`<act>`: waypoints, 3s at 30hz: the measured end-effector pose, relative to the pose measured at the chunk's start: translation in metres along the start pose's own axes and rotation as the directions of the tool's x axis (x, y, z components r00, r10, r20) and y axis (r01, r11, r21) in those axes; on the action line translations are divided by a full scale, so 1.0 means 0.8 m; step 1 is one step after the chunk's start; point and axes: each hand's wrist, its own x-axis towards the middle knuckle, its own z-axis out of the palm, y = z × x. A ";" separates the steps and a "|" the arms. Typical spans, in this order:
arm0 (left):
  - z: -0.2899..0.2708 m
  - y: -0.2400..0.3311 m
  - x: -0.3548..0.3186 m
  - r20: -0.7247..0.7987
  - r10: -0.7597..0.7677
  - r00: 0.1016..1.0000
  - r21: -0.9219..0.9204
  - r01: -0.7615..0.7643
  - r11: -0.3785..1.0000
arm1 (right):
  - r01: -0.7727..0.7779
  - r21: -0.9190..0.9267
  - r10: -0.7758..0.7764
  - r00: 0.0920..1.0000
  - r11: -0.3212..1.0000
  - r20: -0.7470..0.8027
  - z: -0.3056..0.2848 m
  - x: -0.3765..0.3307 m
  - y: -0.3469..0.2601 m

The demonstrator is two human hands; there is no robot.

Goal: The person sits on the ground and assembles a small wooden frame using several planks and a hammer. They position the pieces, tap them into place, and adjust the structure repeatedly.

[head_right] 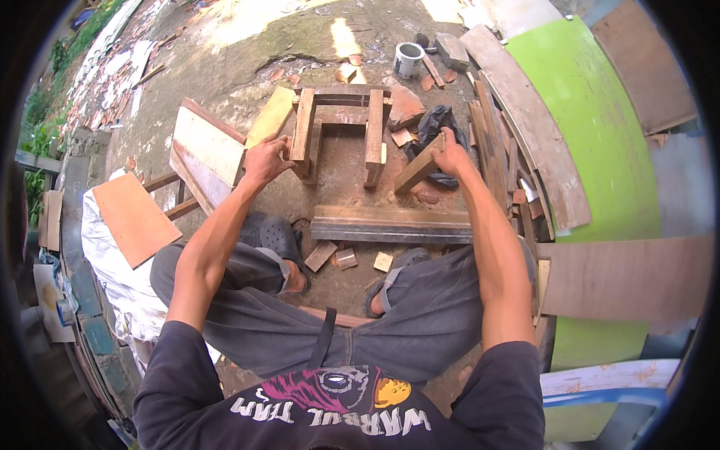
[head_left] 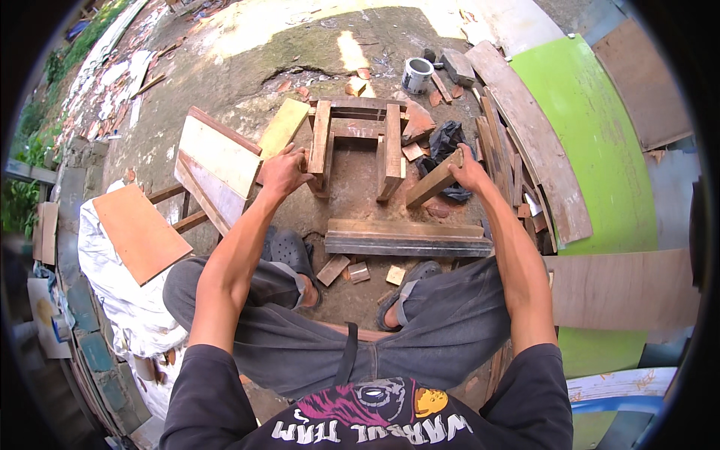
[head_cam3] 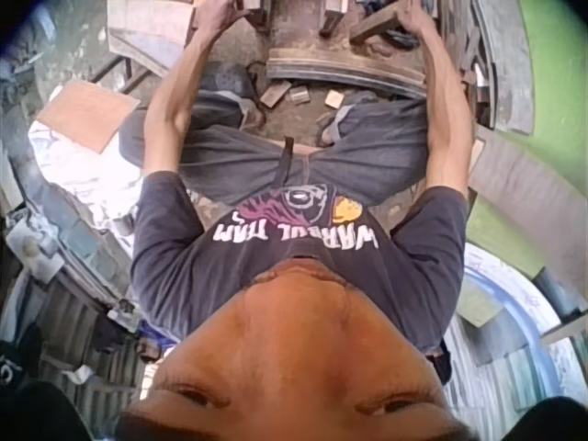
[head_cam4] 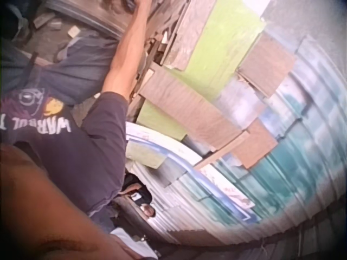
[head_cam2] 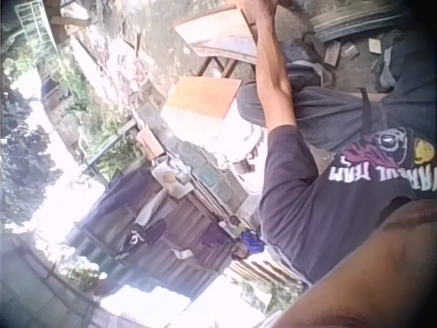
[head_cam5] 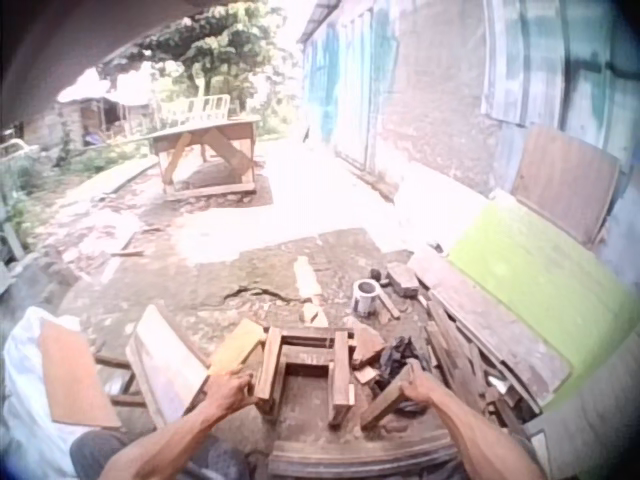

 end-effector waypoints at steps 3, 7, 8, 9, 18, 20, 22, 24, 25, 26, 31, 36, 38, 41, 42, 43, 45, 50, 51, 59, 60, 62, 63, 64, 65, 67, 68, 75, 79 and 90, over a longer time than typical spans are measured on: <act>0.019 0.009 -0.030 -0.108 -0.029 0.994 -0.050 0.024 0.998 | -0.037 0.078 0.037 0.999 0.996 -0.009 0.005 -0.015 0.005; 0.027 0.037 -0.027 -0.107 -0.173 0.979 -0.170 0.154 0.973 | 0.044 0.043 -0.037 0.986 0.998 -0.164 0.022 -0.026 0.039; 0.027 0.045 -0.022 -0.007 -0.257 0.966 -0.252 0.247 0.936 | 0.030 0.046 -0.021 0.983 0.999 -0.181 0.028 -0.033 0.046; 0.026 0.046 -0.021 0.095 -0.336 0.937 -0.316 0.348 0.882 | 0.025 0.051 -0.014 0.981 0.998 -0.195 0.031 -0.039 0.042; 0.033 0.076 -0.031 0.042 -0.485 0.873 -0.369 0.465 0.805 | -0.125 0.205 0.180 0.943 0.971 -0.278 0.028 -0.074 0.015; 0.039 0.103 -0.032 0.047 -0.465 0.884 -0.422 0.440 0.793 | -0.139 0.266 0.235 0.898 0.954 -0.372 0.016 -0.067 0.049; 0.040 0.092 -0.047 0.047 -0.475 0.879 -0.439 0.445 0.780 | -0.215 0.325 0.335 0.861 0.921 -0.381 -0.019 -0.070 0.013; 0.042 0.093 -0.043 0.060 -0.443 0.894 -0.472 0.417 0.777 | -0.019 0.216 0.144 0.801 0.976 -0.581 -0.047 -0.076 0.027; 0.040 0.090 -0.042 0.140 -0.448 0.883 -0.469 0.457 0.756 | -0.037 0.181 0.146 0.760 0.983 -0.633 -0.062 -0.083 0.018; 0.053 0.067 -0.044 0.112 -0.417 0.902 -0.577 0.400 0.712 | -0.034 0.148 0.127 0.722 0.988 -0.681 -0.080 -0.087 -0.006; 0.063 0.037 -0.043 0.267 -0.443 0.856 -0.879 0.405 0.253 | 0.164 0.667 0.307 0.791 0.727 -0.529 -0.127 -0.095 -0.028; 0.034 0.051 -0.026 0.452 -0.616 0.645 -0.877 0.448 -0.174 | 0.058 0.933 0.193 0.972 0.354 -0.133 -0.077 -0.065 -0.041; 0.021 0.058 -0.020 0.478 -0.616 0.626 -0.872 0.422 -0.248 | -0.033 0.956 0.181 0.983 0.293 -0.021 -0.040 -0.058 -0.049; 0.016 0.056 -0.021 0.485 -0.631 0.605 -0.860 0.459 -0.222 | -0.146 0.958 0.170 0.980 0.248 0.106 0.007 -0.050 -0.046; 0.017 0.055 -0.023 0.484 -0.637 0.600 -0.853 0.485 -0.191 | -0.165 0.956 0.159 0.979 0.241 0.129 0.019 -0.047 -0.043; 0.018 0.055 -0.023 0.471 -0.637 0.611 -0.853 0.499 -0.152 | -0.185 0.960 0.165 0.975 0.210 0.152 0.027 -0.044 -0.036; 0.025 0.052 -0.025 0.442 -0.636 0.632 -0.851 0.520 -0.075 | -0.222 0.963 0.170 0.966 0.150 0.196 0.040 -0.037 -0.026; 0.028 0.058 -0.025 0.420 -0.623 0.660 -0.869 0.491 -0.065 | -0.203 0.975 0.130 0.973 0.090 0.191 0.058 -0.028 -0.003; 0.022 0.062 -0.026 0.426 -0.626 0.653 -0.879 0.462 -0.116 | -0.203 0.975 0.132 0.973 0.092 0.191 0.059 -0.027 -0.004; 0.035 0.050 -0.023 0.385 -0.607 0.695 -0.848 0.525 0.063 | -0.218 0.973 0.133 0.969 0.073 0.208 0.062 -0.021 -0.001; 0.035 0.050 -0.024 0.386 -0.590 0.709 -0.847 0.526 0.077 | -0.218 0.974 0.132 0.969 0.070 0.207 0.062 -0.020 -0.001; 0.036 0.048 -0.026 0.356 -0.589 0.725 -0.825 0.541 0.166 | -0.215 0.974 0.147 0.968 0.065 0.204 0.064 -0.020 -0.001; 0.034 0.048 -0.026 0.340 -0.589 0.734 -0.811 0.545 0.211 | -0.213 0.975 0.160 0.966 0.063 0.201 0.065 -0.020 -0.003; 0.033 0.049 -0.026 0.338 -0.591 0.733 -0.812 0.544 0.210 | -0.211 0.976 0.172 0.965 0.061 0.198 0.065 -0.020 -0.004; 0.032 0.050 -0.027 0.335 -0.593 0.732 -0.814 0.542 0.210 | -0.214 0.975 0.172 0.964 0.057 0.201 0.066 -0.021 -0.005; 0.029 0.053 -0.026 0.325 -0.612 0.721 -0.814 0.543 0.208 | -0.216 0.975 0.167 0.964 0.052 0.205 0.066 -0.021 -0.007; 0.029 0.056 -0.025 0.318 -0.629 0.710 -0.812 0.546 0.206 | -0.226 0.973 0.154 0.964 0.044 0.217 0.067 -0.021 -0.008; 0.022 0.055 -0.023 0.372 -0.627 0.684 -0.755 0.616 0.225 | -0.243 0.967 0.076 0.968 0.073 0.238 0.080 -0.025 -0.035; 0.027 0.053 -0.025 0.331 -0.636 0.697 -0.784 0.578 0.226 | -0.254 0.964 0.065 0.966 0.078 0.249 0.087 -0.028 -0.043; 0.033 0.044 -0.025 0.330 -0.614 0.717 -0.744 0.598 0.298 | -0.267 0.947 0.111 0.962 0.176 0.251 0.087 -0.033 -0.060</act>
